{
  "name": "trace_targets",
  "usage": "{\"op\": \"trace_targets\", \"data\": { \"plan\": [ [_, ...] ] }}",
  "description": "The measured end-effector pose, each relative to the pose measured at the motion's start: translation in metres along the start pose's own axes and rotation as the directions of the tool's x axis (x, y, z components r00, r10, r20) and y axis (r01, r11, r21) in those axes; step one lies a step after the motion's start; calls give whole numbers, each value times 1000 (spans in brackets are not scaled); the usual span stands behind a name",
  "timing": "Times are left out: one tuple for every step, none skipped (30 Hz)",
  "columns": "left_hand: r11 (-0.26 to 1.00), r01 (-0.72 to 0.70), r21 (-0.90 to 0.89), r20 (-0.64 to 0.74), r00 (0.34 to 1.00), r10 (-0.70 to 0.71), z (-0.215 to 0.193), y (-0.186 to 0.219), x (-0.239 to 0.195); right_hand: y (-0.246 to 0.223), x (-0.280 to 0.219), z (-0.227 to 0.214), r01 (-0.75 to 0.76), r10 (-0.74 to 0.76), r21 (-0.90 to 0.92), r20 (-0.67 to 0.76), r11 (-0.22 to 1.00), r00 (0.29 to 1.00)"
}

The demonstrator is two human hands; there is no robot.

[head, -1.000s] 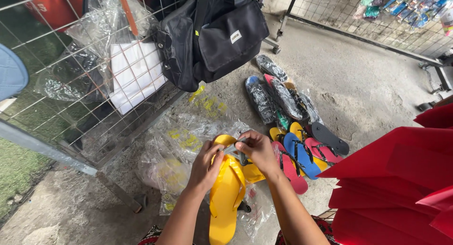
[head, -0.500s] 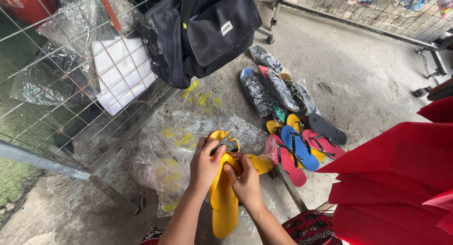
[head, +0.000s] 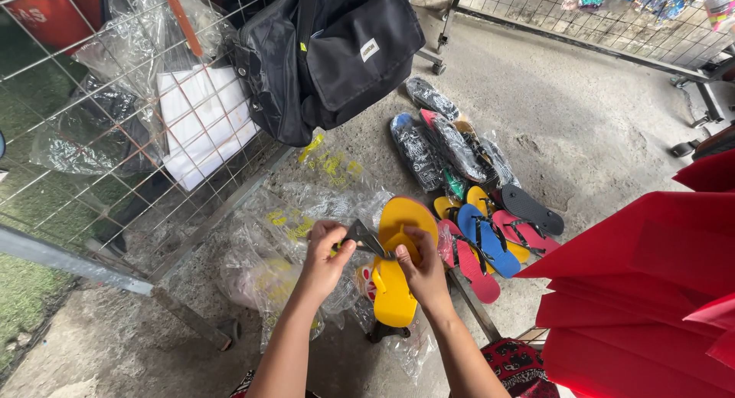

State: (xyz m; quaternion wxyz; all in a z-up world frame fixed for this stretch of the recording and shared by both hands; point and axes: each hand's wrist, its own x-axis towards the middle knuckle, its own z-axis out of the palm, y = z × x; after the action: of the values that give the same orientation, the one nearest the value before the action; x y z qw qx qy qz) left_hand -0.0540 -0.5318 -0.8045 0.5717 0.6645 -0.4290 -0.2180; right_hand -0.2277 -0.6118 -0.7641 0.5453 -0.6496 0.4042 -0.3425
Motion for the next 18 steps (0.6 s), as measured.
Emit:
{"op": "trace_targets", "data": {
  "plan": [
    [1000,3,1,1,1000,-3,1,8,-3,-4,-1,1,-3,3,1,1,1000,1000],
    [983,97,-158,110,991,-80,2,15,-7,-7,-2,1,-87,89,-21,105,996,991],
    [931,204,-302,228,964,-137,4,23,-10,-11,-3,1,-168,175,-52,205,984,963],
    [931,203,-302,229,964,-135,8,28,-12,0,-2,5,-167,174,-52,204,985,963],
    [925,214,-316,263,956,-131,11,33,-15,11,-2,8,-159,119,123,284,980,952],
    [917,224,-329,296,947,-125,15,39,-17,21,-1,11,-158,48,294,350,943,935],
    [918,221,-330,296,947,-122,12,47,-18,28,0,12,-156,46,294,349,943,936],
    [931,199,-305,258,959,-120,10,56,-19,34,1,13,-136,16,351,326,926,945],
    [944,177,-278,220,969,-117,8,64,-20,41,1,14,-116,-13,407,301,906,954],
    [944,175,-279,218,969,-115,15,62,-20,38,-2,16,-114,-15,406,302,907,953],
    [985,8,-173,51,999,0,22,59,-20,35,-5,18,-45,-67,365,290,930,955],
    [990,-138,-39,-101,986,133,30,56,-22,33,-10,19,21,-116,322,281,947,953],
    [990,-136,-39,-101,986,131,29,49,-20,24,-13,22,19,-114,321,282,947,953],
    [989,-132,-73,-114,986,123,28,42,-18,14,-15,25,96,-153,264,206,960,967],
    [986,-128,-107,-126,985,114,28,35,-15,5,-17,28,168,-196,200,131,965,972],
    [987,-127,-104,-129,985,113,20,35,-16,-7,-16,26,167,-196,202,134,965,971],
    [992,-56,-115,-44,998,51,13,35,-16,-18,-16,24,174,-192,161,110,972,975],
    [992,14,-122,44,999,-9,6,35,-16,-30,-15,22,180,-190,117,82,977,978]
  ]
}}
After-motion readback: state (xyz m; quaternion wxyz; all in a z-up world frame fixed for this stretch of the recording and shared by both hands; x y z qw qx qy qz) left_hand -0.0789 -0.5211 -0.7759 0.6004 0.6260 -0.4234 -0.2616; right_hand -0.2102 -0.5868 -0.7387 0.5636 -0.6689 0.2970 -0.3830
